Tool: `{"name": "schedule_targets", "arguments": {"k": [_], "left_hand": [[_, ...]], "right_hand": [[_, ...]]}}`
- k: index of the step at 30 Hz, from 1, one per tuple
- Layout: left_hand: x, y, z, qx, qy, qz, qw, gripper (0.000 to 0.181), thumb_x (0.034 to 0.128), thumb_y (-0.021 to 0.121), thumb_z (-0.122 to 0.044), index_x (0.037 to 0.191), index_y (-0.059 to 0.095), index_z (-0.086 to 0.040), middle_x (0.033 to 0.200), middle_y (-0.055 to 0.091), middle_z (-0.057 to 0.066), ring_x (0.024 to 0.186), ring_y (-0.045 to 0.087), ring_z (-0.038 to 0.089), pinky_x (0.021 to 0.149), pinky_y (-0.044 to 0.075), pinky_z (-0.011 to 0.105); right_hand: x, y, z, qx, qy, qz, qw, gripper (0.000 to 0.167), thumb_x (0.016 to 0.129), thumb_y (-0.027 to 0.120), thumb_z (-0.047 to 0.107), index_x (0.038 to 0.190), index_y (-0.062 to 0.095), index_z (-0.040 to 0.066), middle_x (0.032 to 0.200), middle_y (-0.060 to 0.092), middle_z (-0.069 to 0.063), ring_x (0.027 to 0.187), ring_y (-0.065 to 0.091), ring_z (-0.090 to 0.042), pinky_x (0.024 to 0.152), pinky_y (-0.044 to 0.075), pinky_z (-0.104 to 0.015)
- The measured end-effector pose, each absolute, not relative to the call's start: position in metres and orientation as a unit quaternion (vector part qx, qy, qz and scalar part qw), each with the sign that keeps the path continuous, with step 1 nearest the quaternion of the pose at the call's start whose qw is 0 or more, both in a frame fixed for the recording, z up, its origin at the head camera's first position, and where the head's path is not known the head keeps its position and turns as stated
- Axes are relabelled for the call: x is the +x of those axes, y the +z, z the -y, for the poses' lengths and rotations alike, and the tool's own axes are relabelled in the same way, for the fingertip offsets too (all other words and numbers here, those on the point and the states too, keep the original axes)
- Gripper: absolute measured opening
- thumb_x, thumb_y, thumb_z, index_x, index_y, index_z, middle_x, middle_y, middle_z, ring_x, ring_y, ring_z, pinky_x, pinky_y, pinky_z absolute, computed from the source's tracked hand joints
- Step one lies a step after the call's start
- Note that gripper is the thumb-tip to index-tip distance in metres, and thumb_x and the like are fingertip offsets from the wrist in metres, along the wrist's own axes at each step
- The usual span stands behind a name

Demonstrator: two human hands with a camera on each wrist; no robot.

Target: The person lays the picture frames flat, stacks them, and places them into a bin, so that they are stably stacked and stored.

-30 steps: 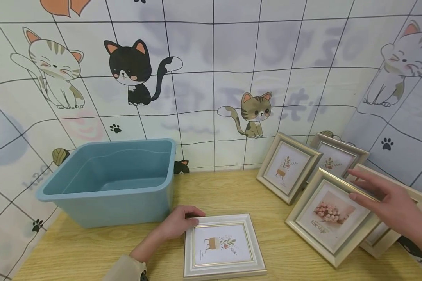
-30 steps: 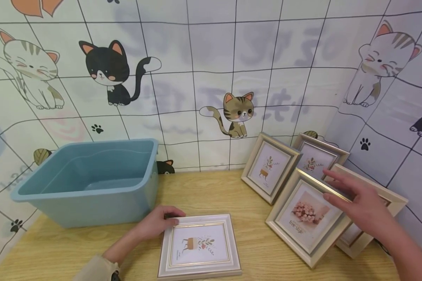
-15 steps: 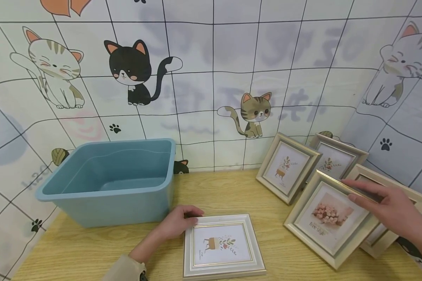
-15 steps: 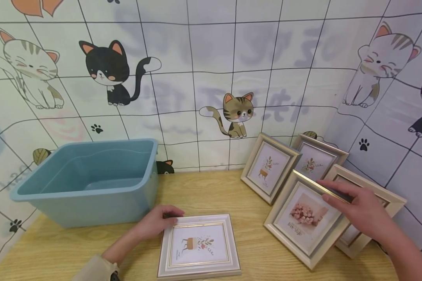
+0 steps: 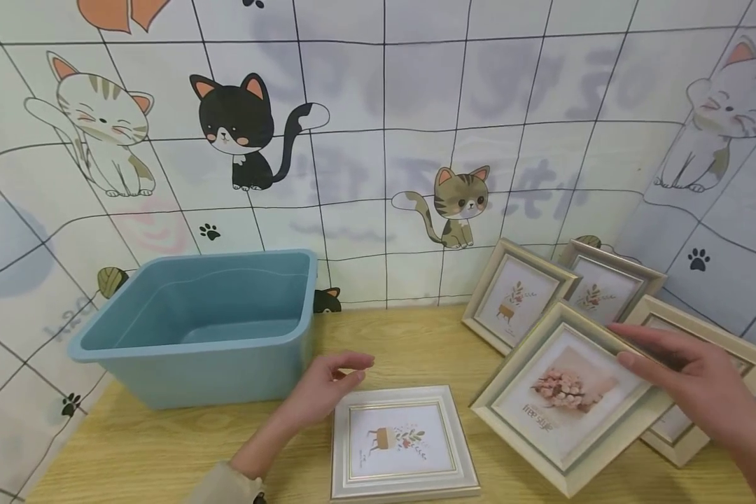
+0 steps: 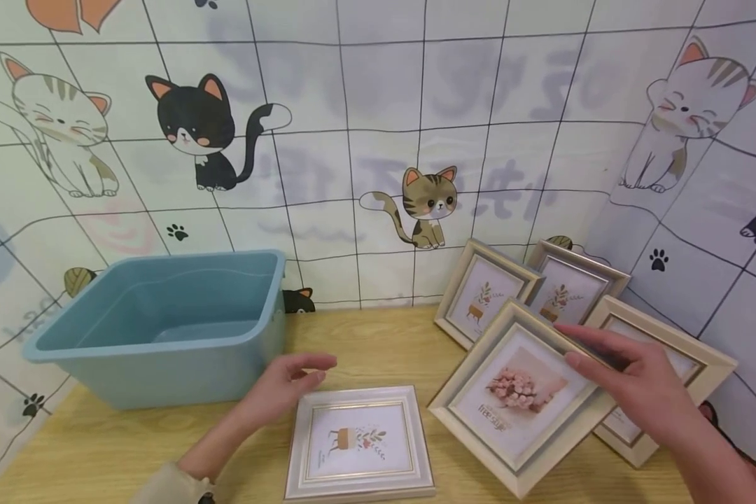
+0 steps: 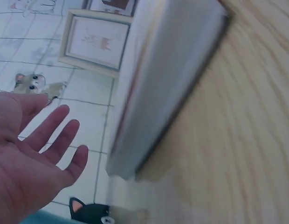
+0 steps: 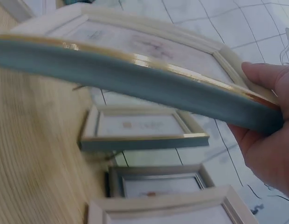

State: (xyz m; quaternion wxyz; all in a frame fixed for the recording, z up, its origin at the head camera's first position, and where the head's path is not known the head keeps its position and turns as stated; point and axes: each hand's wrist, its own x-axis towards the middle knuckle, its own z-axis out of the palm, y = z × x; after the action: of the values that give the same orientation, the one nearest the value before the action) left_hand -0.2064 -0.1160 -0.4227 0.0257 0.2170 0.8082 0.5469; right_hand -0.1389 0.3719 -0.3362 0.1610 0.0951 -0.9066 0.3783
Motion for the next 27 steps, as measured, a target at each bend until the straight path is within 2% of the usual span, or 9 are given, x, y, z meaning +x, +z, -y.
{"name": "schedule_targets", "arguments": {"k": [3, 10, 18, 24, 27], "left_hand": [[-0.202, -0.410, 0.105, 0.236, 0.567, -0.789, 0.014, 0.028, 0.1010, 0.065, -0.009, 0.127, 0.070, -0.003, 0.126, 0.070, 0.012, 0.116, 0.064, 0.032, 0.093, 0.050, 0.032], [-0.185, -0.381, 0.082, 0.309, 0.593, -0.743, 0.024, 0.034, 0.1009, 0.066, -0.011, 0.135, 0.066, -0.007, 0.134, 0.066, 0.009, 0.117, 0.065, 0.025, 0.096, 0.052, 0.036], [-0.171, -0.372, 0.063, 0.410, 0.609, -0.679, 0.026, 0.048, 0.1003, 0.064, -0.002, 0.147, 0.053, -0.004, 0.143, 0.059, 0.014, 0.131, 0.056, 0.030, 0.103, 0.049, 0.046], [-0.167, -0.367, 0.056, 0.405, 0.612, -0.677, 0.059, 0.056, 0.1009, 0.064, -0.004, 0.153, 0.045, -0.007, 0.149, 0.054, 0.013, 0.133, 0.055, 0.024, 0.105, 0.048, 0.041], [-0.166, -0.366, 0.055, 0.395, 0.613, -0.678, 0.085, 0.058, 0.1011, 0.064, -0.006, 0.156, 0.044, -0.010, 0.148, 0.055, 0.013, 0.129, 0.057, 0.022, 0.100, 0.051, 0.037]], "right_hand": [[-0.139, -0.336, -0.357, 0.110, 0.426, 0.887, 0.139, 0.043, 0.100, 0.066, 0.006, 0.142, 0.063, 0.015, 0.119, 0.063, 0.027, 0.093, 0.062, 0.001, 0.069, 0.051, -0.018], [-0.144, -0.345, -0.319, 0.167, 0.574, 0.798, 0.074, 0.046, 0.101, 0.057, -0.007, 0.139, 0.065, 0.016, 0.115, 0.071, 0.010, 0.089, 0.069, -0.011, 0.066, 0.060, -0.033], [-0.149, -0.361, -0.280, 0.235, 0.692, 0.683, 0.020, 0.051, 0.100, 0.049, -0.015, 0.136, 0.068, 0.016, 0.119, 0.073, 0.002, 0.088, 0.073, -0.016, 0.067, 0.061, -0.037], [-0.149, -0.371, -0.262, 0.270, 0.730, 0.628, -0.014, 0.054, 0.101, 0.045, -0.017, 0.137, 0.067, 0.015, 0.133, 0.067, 0.004, 0.095, 0.072, -0.015, 0.072, 0.060, -0.034], [-0.148, -0.374, -0.255, 0.276, 0.737, 0.616, -0.023, 0.054, 0.101, 0.045, -0.016, 0.137, 0.067, 0.017, 0.136, 0.066, 0.005, 0.100, 0.071, -0.014, 0.073, 0.060, -0.034]]}}
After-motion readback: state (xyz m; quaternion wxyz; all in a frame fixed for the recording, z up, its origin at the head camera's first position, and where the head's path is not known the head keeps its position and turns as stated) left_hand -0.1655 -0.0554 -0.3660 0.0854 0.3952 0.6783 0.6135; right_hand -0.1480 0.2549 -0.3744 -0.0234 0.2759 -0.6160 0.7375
